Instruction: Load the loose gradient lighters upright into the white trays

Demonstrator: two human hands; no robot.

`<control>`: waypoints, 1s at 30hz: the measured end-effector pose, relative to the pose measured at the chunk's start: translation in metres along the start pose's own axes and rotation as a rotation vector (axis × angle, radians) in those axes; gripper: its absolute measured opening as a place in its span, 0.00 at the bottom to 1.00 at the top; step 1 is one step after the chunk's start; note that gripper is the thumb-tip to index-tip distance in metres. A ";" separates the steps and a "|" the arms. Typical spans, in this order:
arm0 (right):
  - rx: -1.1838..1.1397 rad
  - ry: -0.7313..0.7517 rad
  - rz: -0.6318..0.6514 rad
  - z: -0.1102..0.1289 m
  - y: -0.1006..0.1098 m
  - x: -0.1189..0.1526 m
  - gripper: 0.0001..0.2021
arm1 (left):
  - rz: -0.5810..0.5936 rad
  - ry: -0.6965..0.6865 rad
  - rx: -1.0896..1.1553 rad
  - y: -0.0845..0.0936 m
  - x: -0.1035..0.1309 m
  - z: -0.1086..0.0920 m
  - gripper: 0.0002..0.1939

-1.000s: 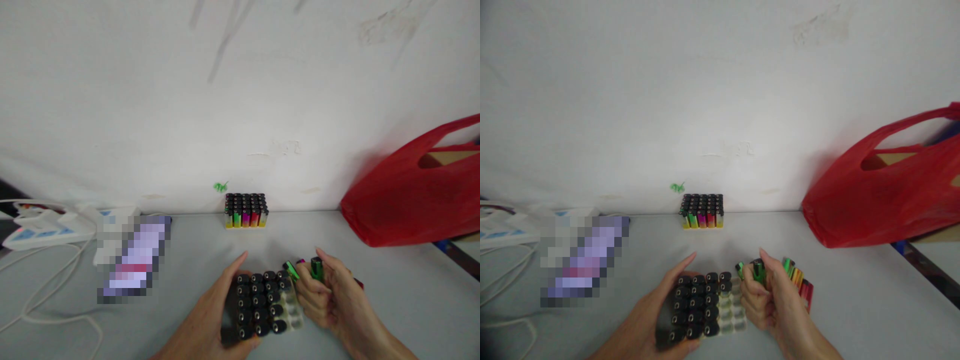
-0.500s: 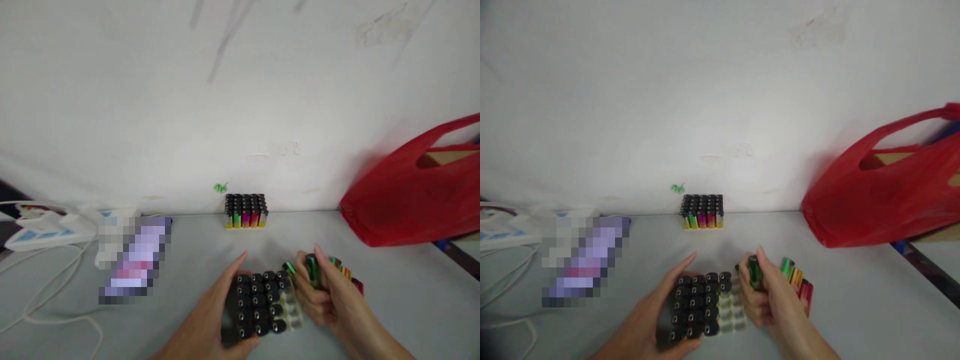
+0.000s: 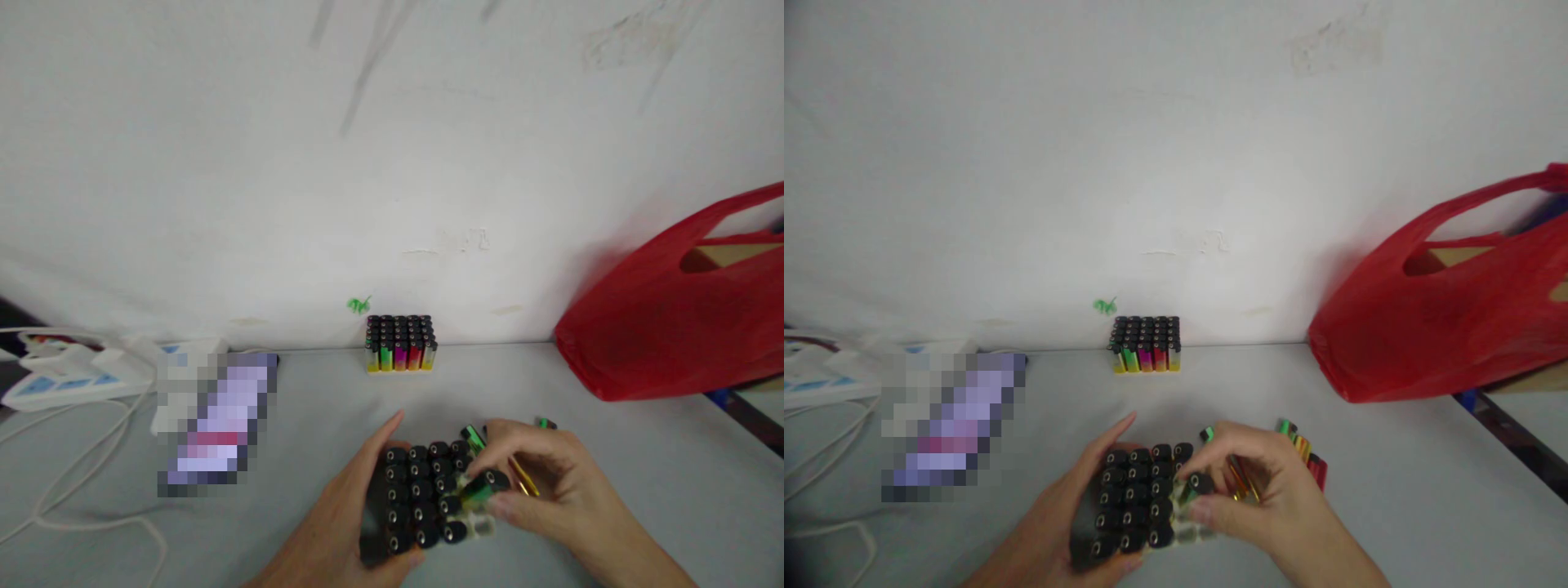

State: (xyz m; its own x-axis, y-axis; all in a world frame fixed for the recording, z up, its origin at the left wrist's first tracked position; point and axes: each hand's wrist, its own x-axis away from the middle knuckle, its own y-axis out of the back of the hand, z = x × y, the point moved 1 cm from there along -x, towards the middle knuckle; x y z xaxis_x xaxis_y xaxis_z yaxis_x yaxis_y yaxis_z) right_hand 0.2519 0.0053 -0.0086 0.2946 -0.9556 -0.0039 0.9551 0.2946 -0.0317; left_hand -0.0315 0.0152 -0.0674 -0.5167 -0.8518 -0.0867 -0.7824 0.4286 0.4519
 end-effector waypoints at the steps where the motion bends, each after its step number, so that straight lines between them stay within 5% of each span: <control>1: 0.063 0.002 0.007 0.002 0.000 0.000 0.09 | 0.003 0.002 -0.001 0.000 0.000 0.000 0.62; 6: 0.368 0.081 0.026 0.012 -0.002 -0.002 0.05 | 0.015 -0.003 -0.005 0.001 -0.001 0.002 0.62; 13: 0.341 0.064 -0.016 0.007 0.000 0.003 0.11 | 0.007 -0.003 -0.018 0.000 -0.001 0.002 0.61; 17: 0.331 0.022 -0.152 0.006 0.004 0.002 0.11 | 0.002 -0.014 -0.023 0.001 0.000 0.000 0.62; 20: 0.603 0.027 -0.294 0.004 0.009 -0.003 0.11 | 0.013 0.020 -0.023 0.001 0.000 -0.001 0.63; 24: 1.009 0.043 -0.274 -0.003 0.012 -0.011 0.07 | 0.017 0.051 -0.018 0.001 0.001 0.000 0.63; 30: 1.087 -0.014 -0.222 -0.009 0.012 -0.012 0.10 | 0.014 0.031 -0.008 0.001 -0.001 0.000 0.63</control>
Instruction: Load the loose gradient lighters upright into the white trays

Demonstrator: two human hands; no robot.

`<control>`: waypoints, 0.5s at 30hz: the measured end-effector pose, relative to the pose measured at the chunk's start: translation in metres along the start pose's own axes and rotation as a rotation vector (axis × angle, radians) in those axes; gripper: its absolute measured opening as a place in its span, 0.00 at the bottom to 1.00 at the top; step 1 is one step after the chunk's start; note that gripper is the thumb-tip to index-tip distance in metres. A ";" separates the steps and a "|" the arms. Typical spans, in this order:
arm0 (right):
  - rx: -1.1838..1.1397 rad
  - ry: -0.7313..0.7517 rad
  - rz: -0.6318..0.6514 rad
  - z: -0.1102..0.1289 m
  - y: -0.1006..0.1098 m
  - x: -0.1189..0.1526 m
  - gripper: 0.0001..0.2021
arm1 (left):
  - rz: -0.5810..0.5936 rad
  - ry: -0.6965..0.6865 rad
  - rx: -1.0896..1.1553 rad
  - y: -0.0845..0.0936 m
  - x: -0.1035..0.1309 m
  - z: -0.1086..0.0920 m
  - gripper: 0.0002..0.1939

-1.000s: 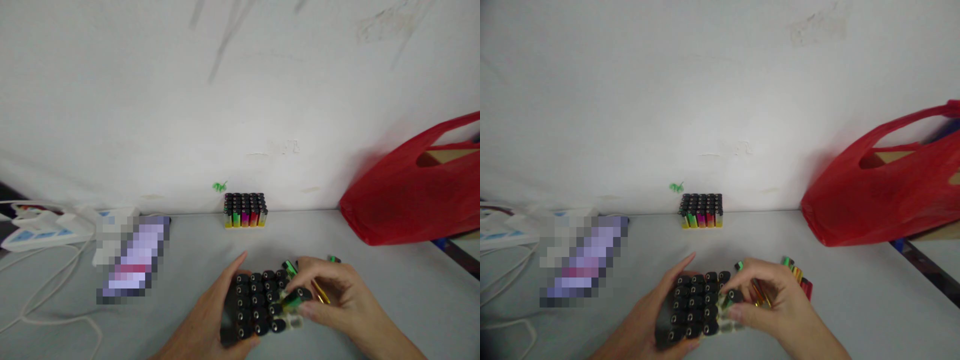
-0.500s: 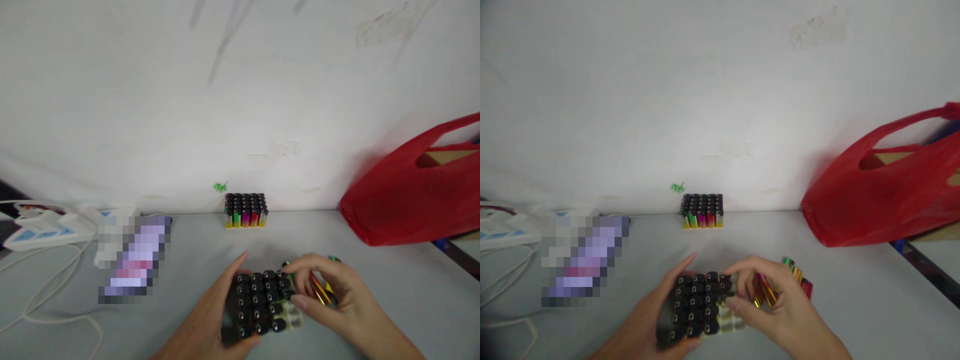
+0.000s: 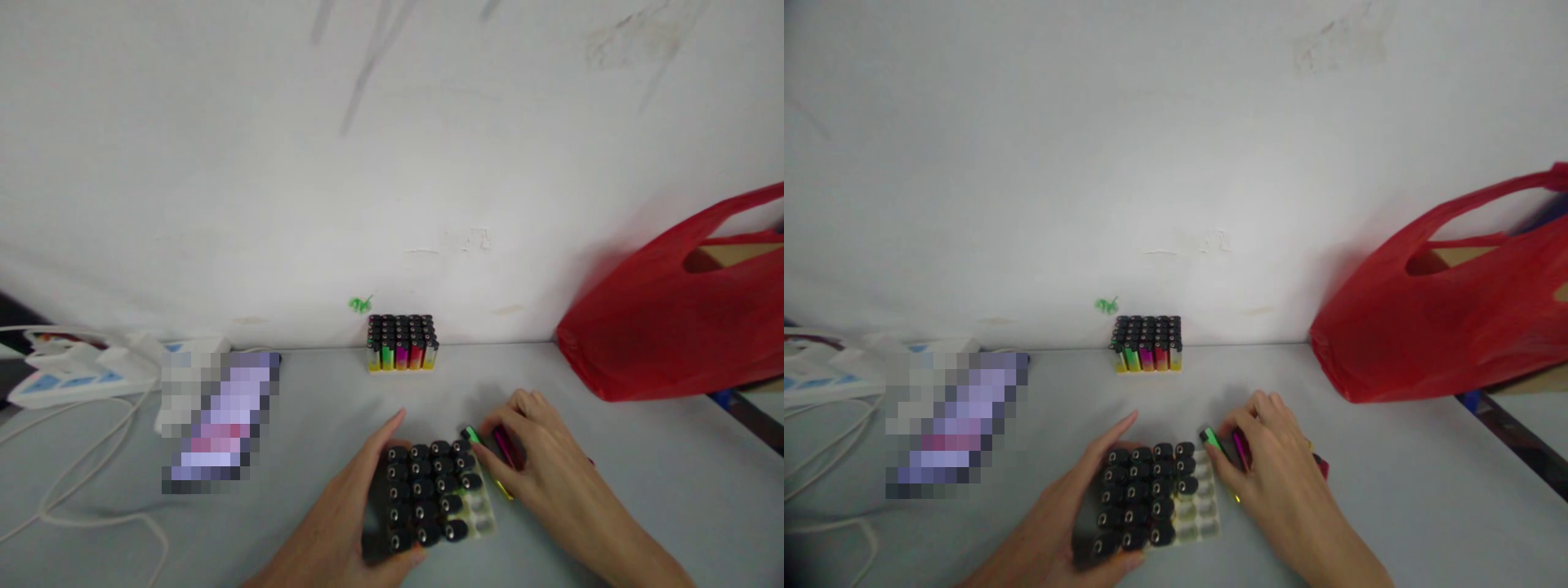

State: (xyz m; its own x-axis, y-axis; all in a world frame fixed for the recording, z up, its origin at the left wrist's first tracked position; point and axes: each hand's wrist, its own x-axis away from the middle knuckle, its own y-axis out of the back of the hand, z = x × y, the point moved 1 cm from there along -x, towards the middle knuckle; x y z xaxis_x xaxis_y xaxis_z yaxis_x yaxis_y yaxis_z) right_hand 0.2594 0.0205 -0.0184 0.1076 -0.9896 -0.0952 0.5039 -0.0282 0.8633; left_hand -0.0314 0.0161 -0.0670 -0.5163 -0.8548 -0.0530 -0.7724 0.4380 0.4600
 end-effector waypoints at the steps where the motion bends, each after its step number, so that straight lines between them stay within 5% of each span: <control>1: -0.008 0.006 0.008 0.000 0.001 0.000 0.10 | 0.003 0.003 0.003 0.000 0.000 0.000 0.63; 10: 0.031 0.055 0.078 -0.002 0.004 0.003 0.04 | 0.001 -0.026 -0.020 0.002 0.001 -0.002 0.64; 15: 0.006 0.032 -0.010 0.000 0.001 0.002 0.03 | -0.007 -0.025 -0.024 0.001 0.001 -0.001 0.65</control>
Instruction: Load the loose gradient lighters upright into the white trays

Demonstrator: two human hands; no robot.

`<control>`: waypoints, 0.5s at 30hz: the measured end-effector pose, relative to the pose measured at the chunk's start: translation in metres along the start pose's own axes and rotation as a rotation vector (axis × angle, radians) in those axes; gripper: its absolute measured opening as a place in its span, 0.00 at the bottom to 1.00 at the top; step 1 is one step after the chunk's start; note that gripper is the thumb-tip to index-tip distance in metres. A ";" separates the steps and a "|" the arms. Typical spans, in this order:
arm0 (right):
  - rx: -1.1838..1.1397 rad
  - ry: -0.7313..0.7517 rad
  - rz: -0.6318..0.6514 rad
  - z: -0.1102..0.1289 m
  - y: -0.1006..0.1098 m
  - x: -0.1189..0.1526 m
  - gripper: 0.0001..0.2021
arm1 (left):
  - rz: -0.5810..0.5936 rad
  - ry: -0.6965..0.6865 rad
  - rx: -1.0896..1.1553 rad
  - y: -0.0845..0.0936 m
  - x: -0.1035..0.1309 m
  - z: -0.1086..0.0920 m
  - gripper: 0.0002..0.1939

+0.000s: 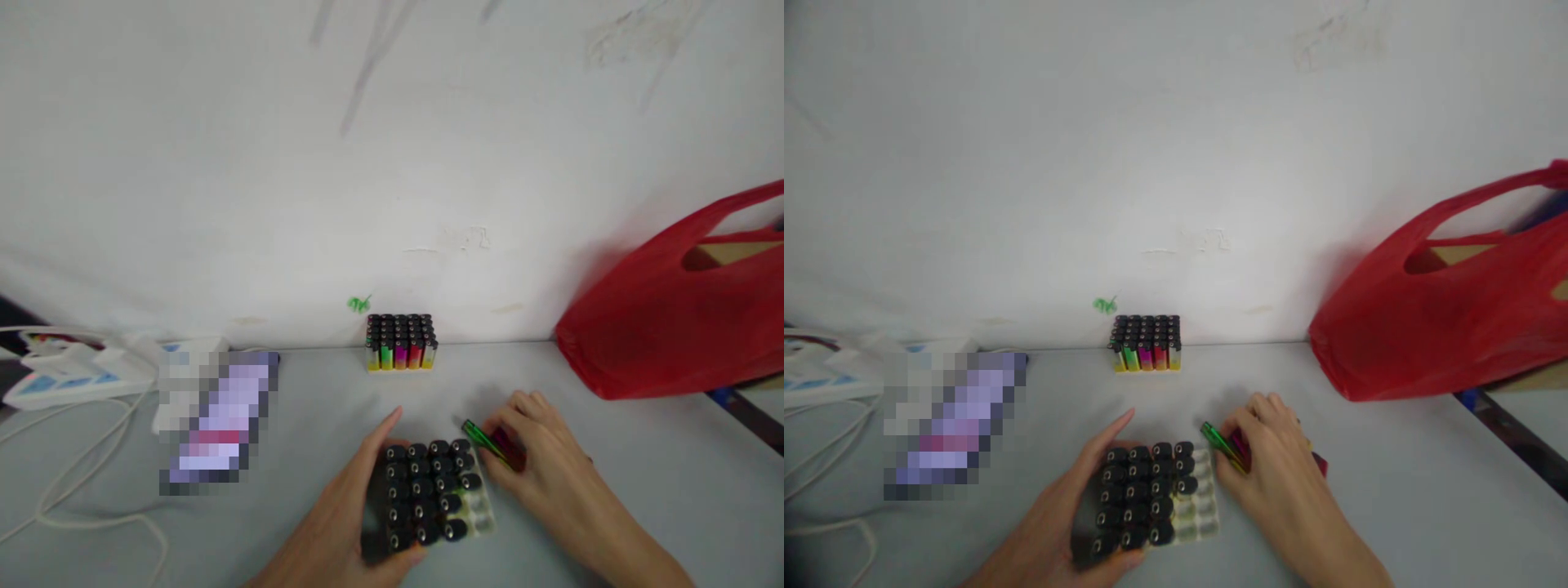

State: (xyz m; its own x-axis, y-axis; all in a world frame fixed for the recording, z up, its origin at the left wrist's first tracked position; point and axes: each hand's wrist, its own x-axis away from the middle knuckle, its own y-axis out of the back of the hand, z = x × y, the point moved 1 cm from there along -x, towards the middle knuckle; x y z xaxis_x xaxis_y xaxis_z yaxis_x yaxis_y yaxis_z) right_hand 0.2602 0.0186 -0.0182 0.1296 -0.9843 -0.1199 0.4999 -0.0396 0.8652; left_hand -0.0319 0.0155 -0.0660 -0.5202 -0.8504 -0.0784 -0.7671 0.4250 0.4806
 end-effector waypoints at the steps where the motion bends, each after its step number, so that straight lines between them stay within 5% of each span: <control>1: -0.030 -0.004 -0.030 0.000 0.000 0.000 0.04 | -0.001 0.010 -0.003 -0.001 0.000 0.001 0.65; 7: -0.467 -0.146 -0.172 0.001 0.007 0.001 0.11 | -0.017 0.022 0.013 -0.001 0.000 0.000 0.63; 15: -1.132 -0.454 -0.066 0.009 0.006 0.002 0.23 | -0.044 0.037 -0.007 0.003 -0.003 -0.017 0.58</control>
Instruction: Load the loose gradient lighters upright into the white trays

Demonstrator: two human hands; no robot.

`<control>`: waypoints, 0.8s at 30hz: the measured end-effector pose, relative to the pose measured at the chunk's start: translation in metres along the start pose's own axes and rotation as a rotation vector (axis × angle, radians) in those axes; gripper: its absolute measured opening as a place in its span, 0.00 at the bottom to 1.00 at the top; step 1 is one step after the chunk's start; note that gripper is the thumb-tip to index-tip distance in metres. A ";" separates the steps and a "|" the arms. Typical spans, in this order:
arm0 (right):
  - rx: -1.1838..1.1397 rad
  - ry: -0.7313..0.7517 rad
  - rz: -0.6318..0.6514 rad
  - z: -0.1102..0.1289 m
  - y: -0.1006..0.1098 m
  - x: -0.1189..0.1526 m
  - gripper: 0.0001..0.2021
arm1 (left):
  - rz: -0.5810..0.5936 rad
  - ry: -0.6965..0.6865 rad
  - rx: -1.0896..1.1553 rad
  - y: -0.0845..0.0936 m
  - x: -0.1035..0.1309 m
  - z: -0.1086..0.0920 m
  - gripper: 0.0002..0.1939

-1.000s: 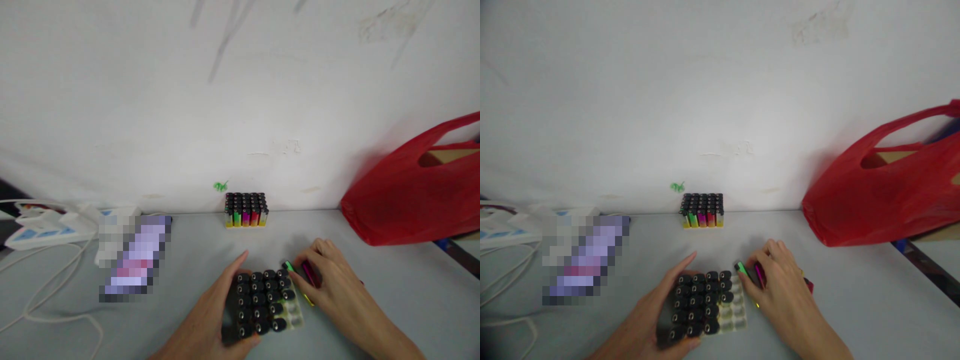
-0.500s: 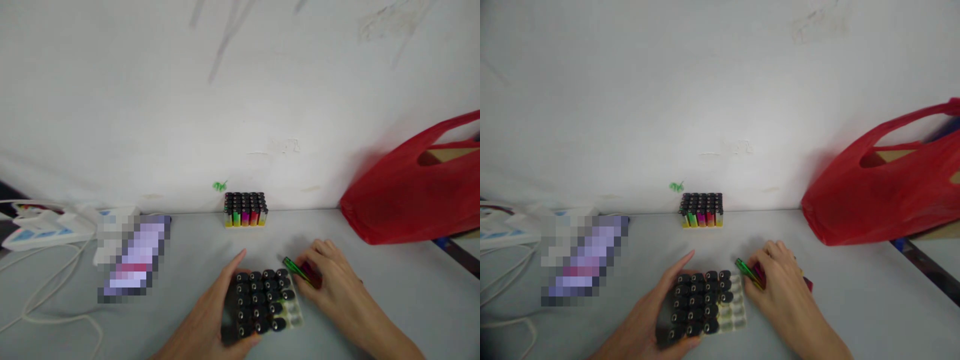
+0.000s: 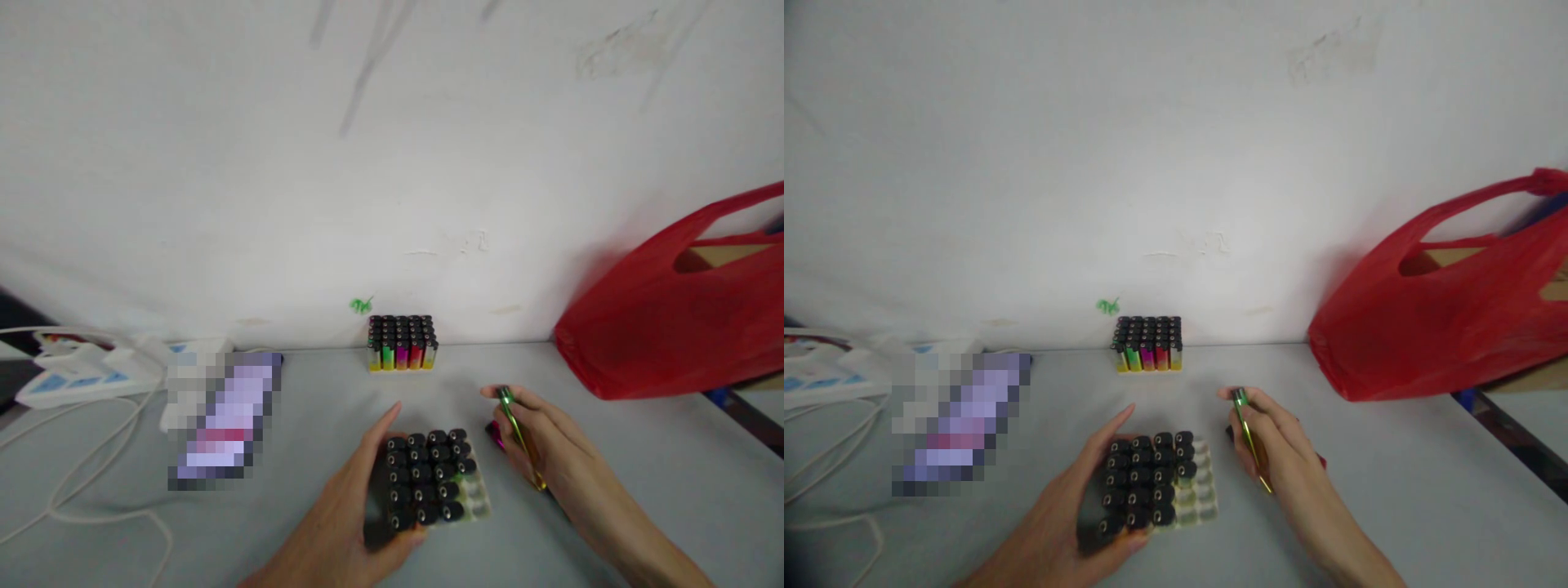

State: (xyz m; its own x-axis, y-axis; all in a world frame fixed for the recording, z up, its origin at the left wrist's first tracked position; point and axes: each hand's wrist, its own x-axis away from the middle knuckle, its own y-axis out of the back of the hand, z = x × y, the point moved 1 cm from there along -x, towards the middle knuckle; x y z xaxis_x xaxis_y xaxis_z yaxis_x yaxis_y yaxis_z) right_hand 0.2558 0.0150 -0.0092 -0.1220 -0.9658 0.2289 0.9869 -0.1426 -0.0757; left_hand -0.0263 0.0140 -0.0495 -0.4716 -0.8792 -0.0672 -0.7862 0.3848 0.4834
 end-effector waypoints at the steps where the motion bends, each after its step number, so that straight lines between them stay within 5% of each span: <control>1: -0.019 -0.023 0.014 0.000 -0.001 0.001 0.24 | -0.018 0.009 -0.001 0.000 0.000 -0.002 0.57; 6: -0.034 -0.062 0.176 0.005 -0.008 0.006 0.27 | -0.020 0.051 -0.006 0.001 0.002 -0.006 0.56; 24: -0.218 -0.136 0.265 -0.010 -0.015 0.007 0.30 | -0.050 0.007 -0.060 -0.003 0.005 0.010 0.56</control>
State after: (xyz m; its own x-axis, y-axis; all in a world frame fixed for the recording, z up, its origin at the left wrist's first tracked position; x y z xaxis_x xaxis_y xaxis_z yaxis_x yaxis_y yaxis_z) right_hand 0.2391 0.0079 -0.0165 0.1642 -0.9398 0.2996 0.9348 0.0513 -0.3515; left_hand -0.0302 0.0107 -0.0602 -0.4292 -0.8991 -0.0864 -0.7832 0.3228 0.5314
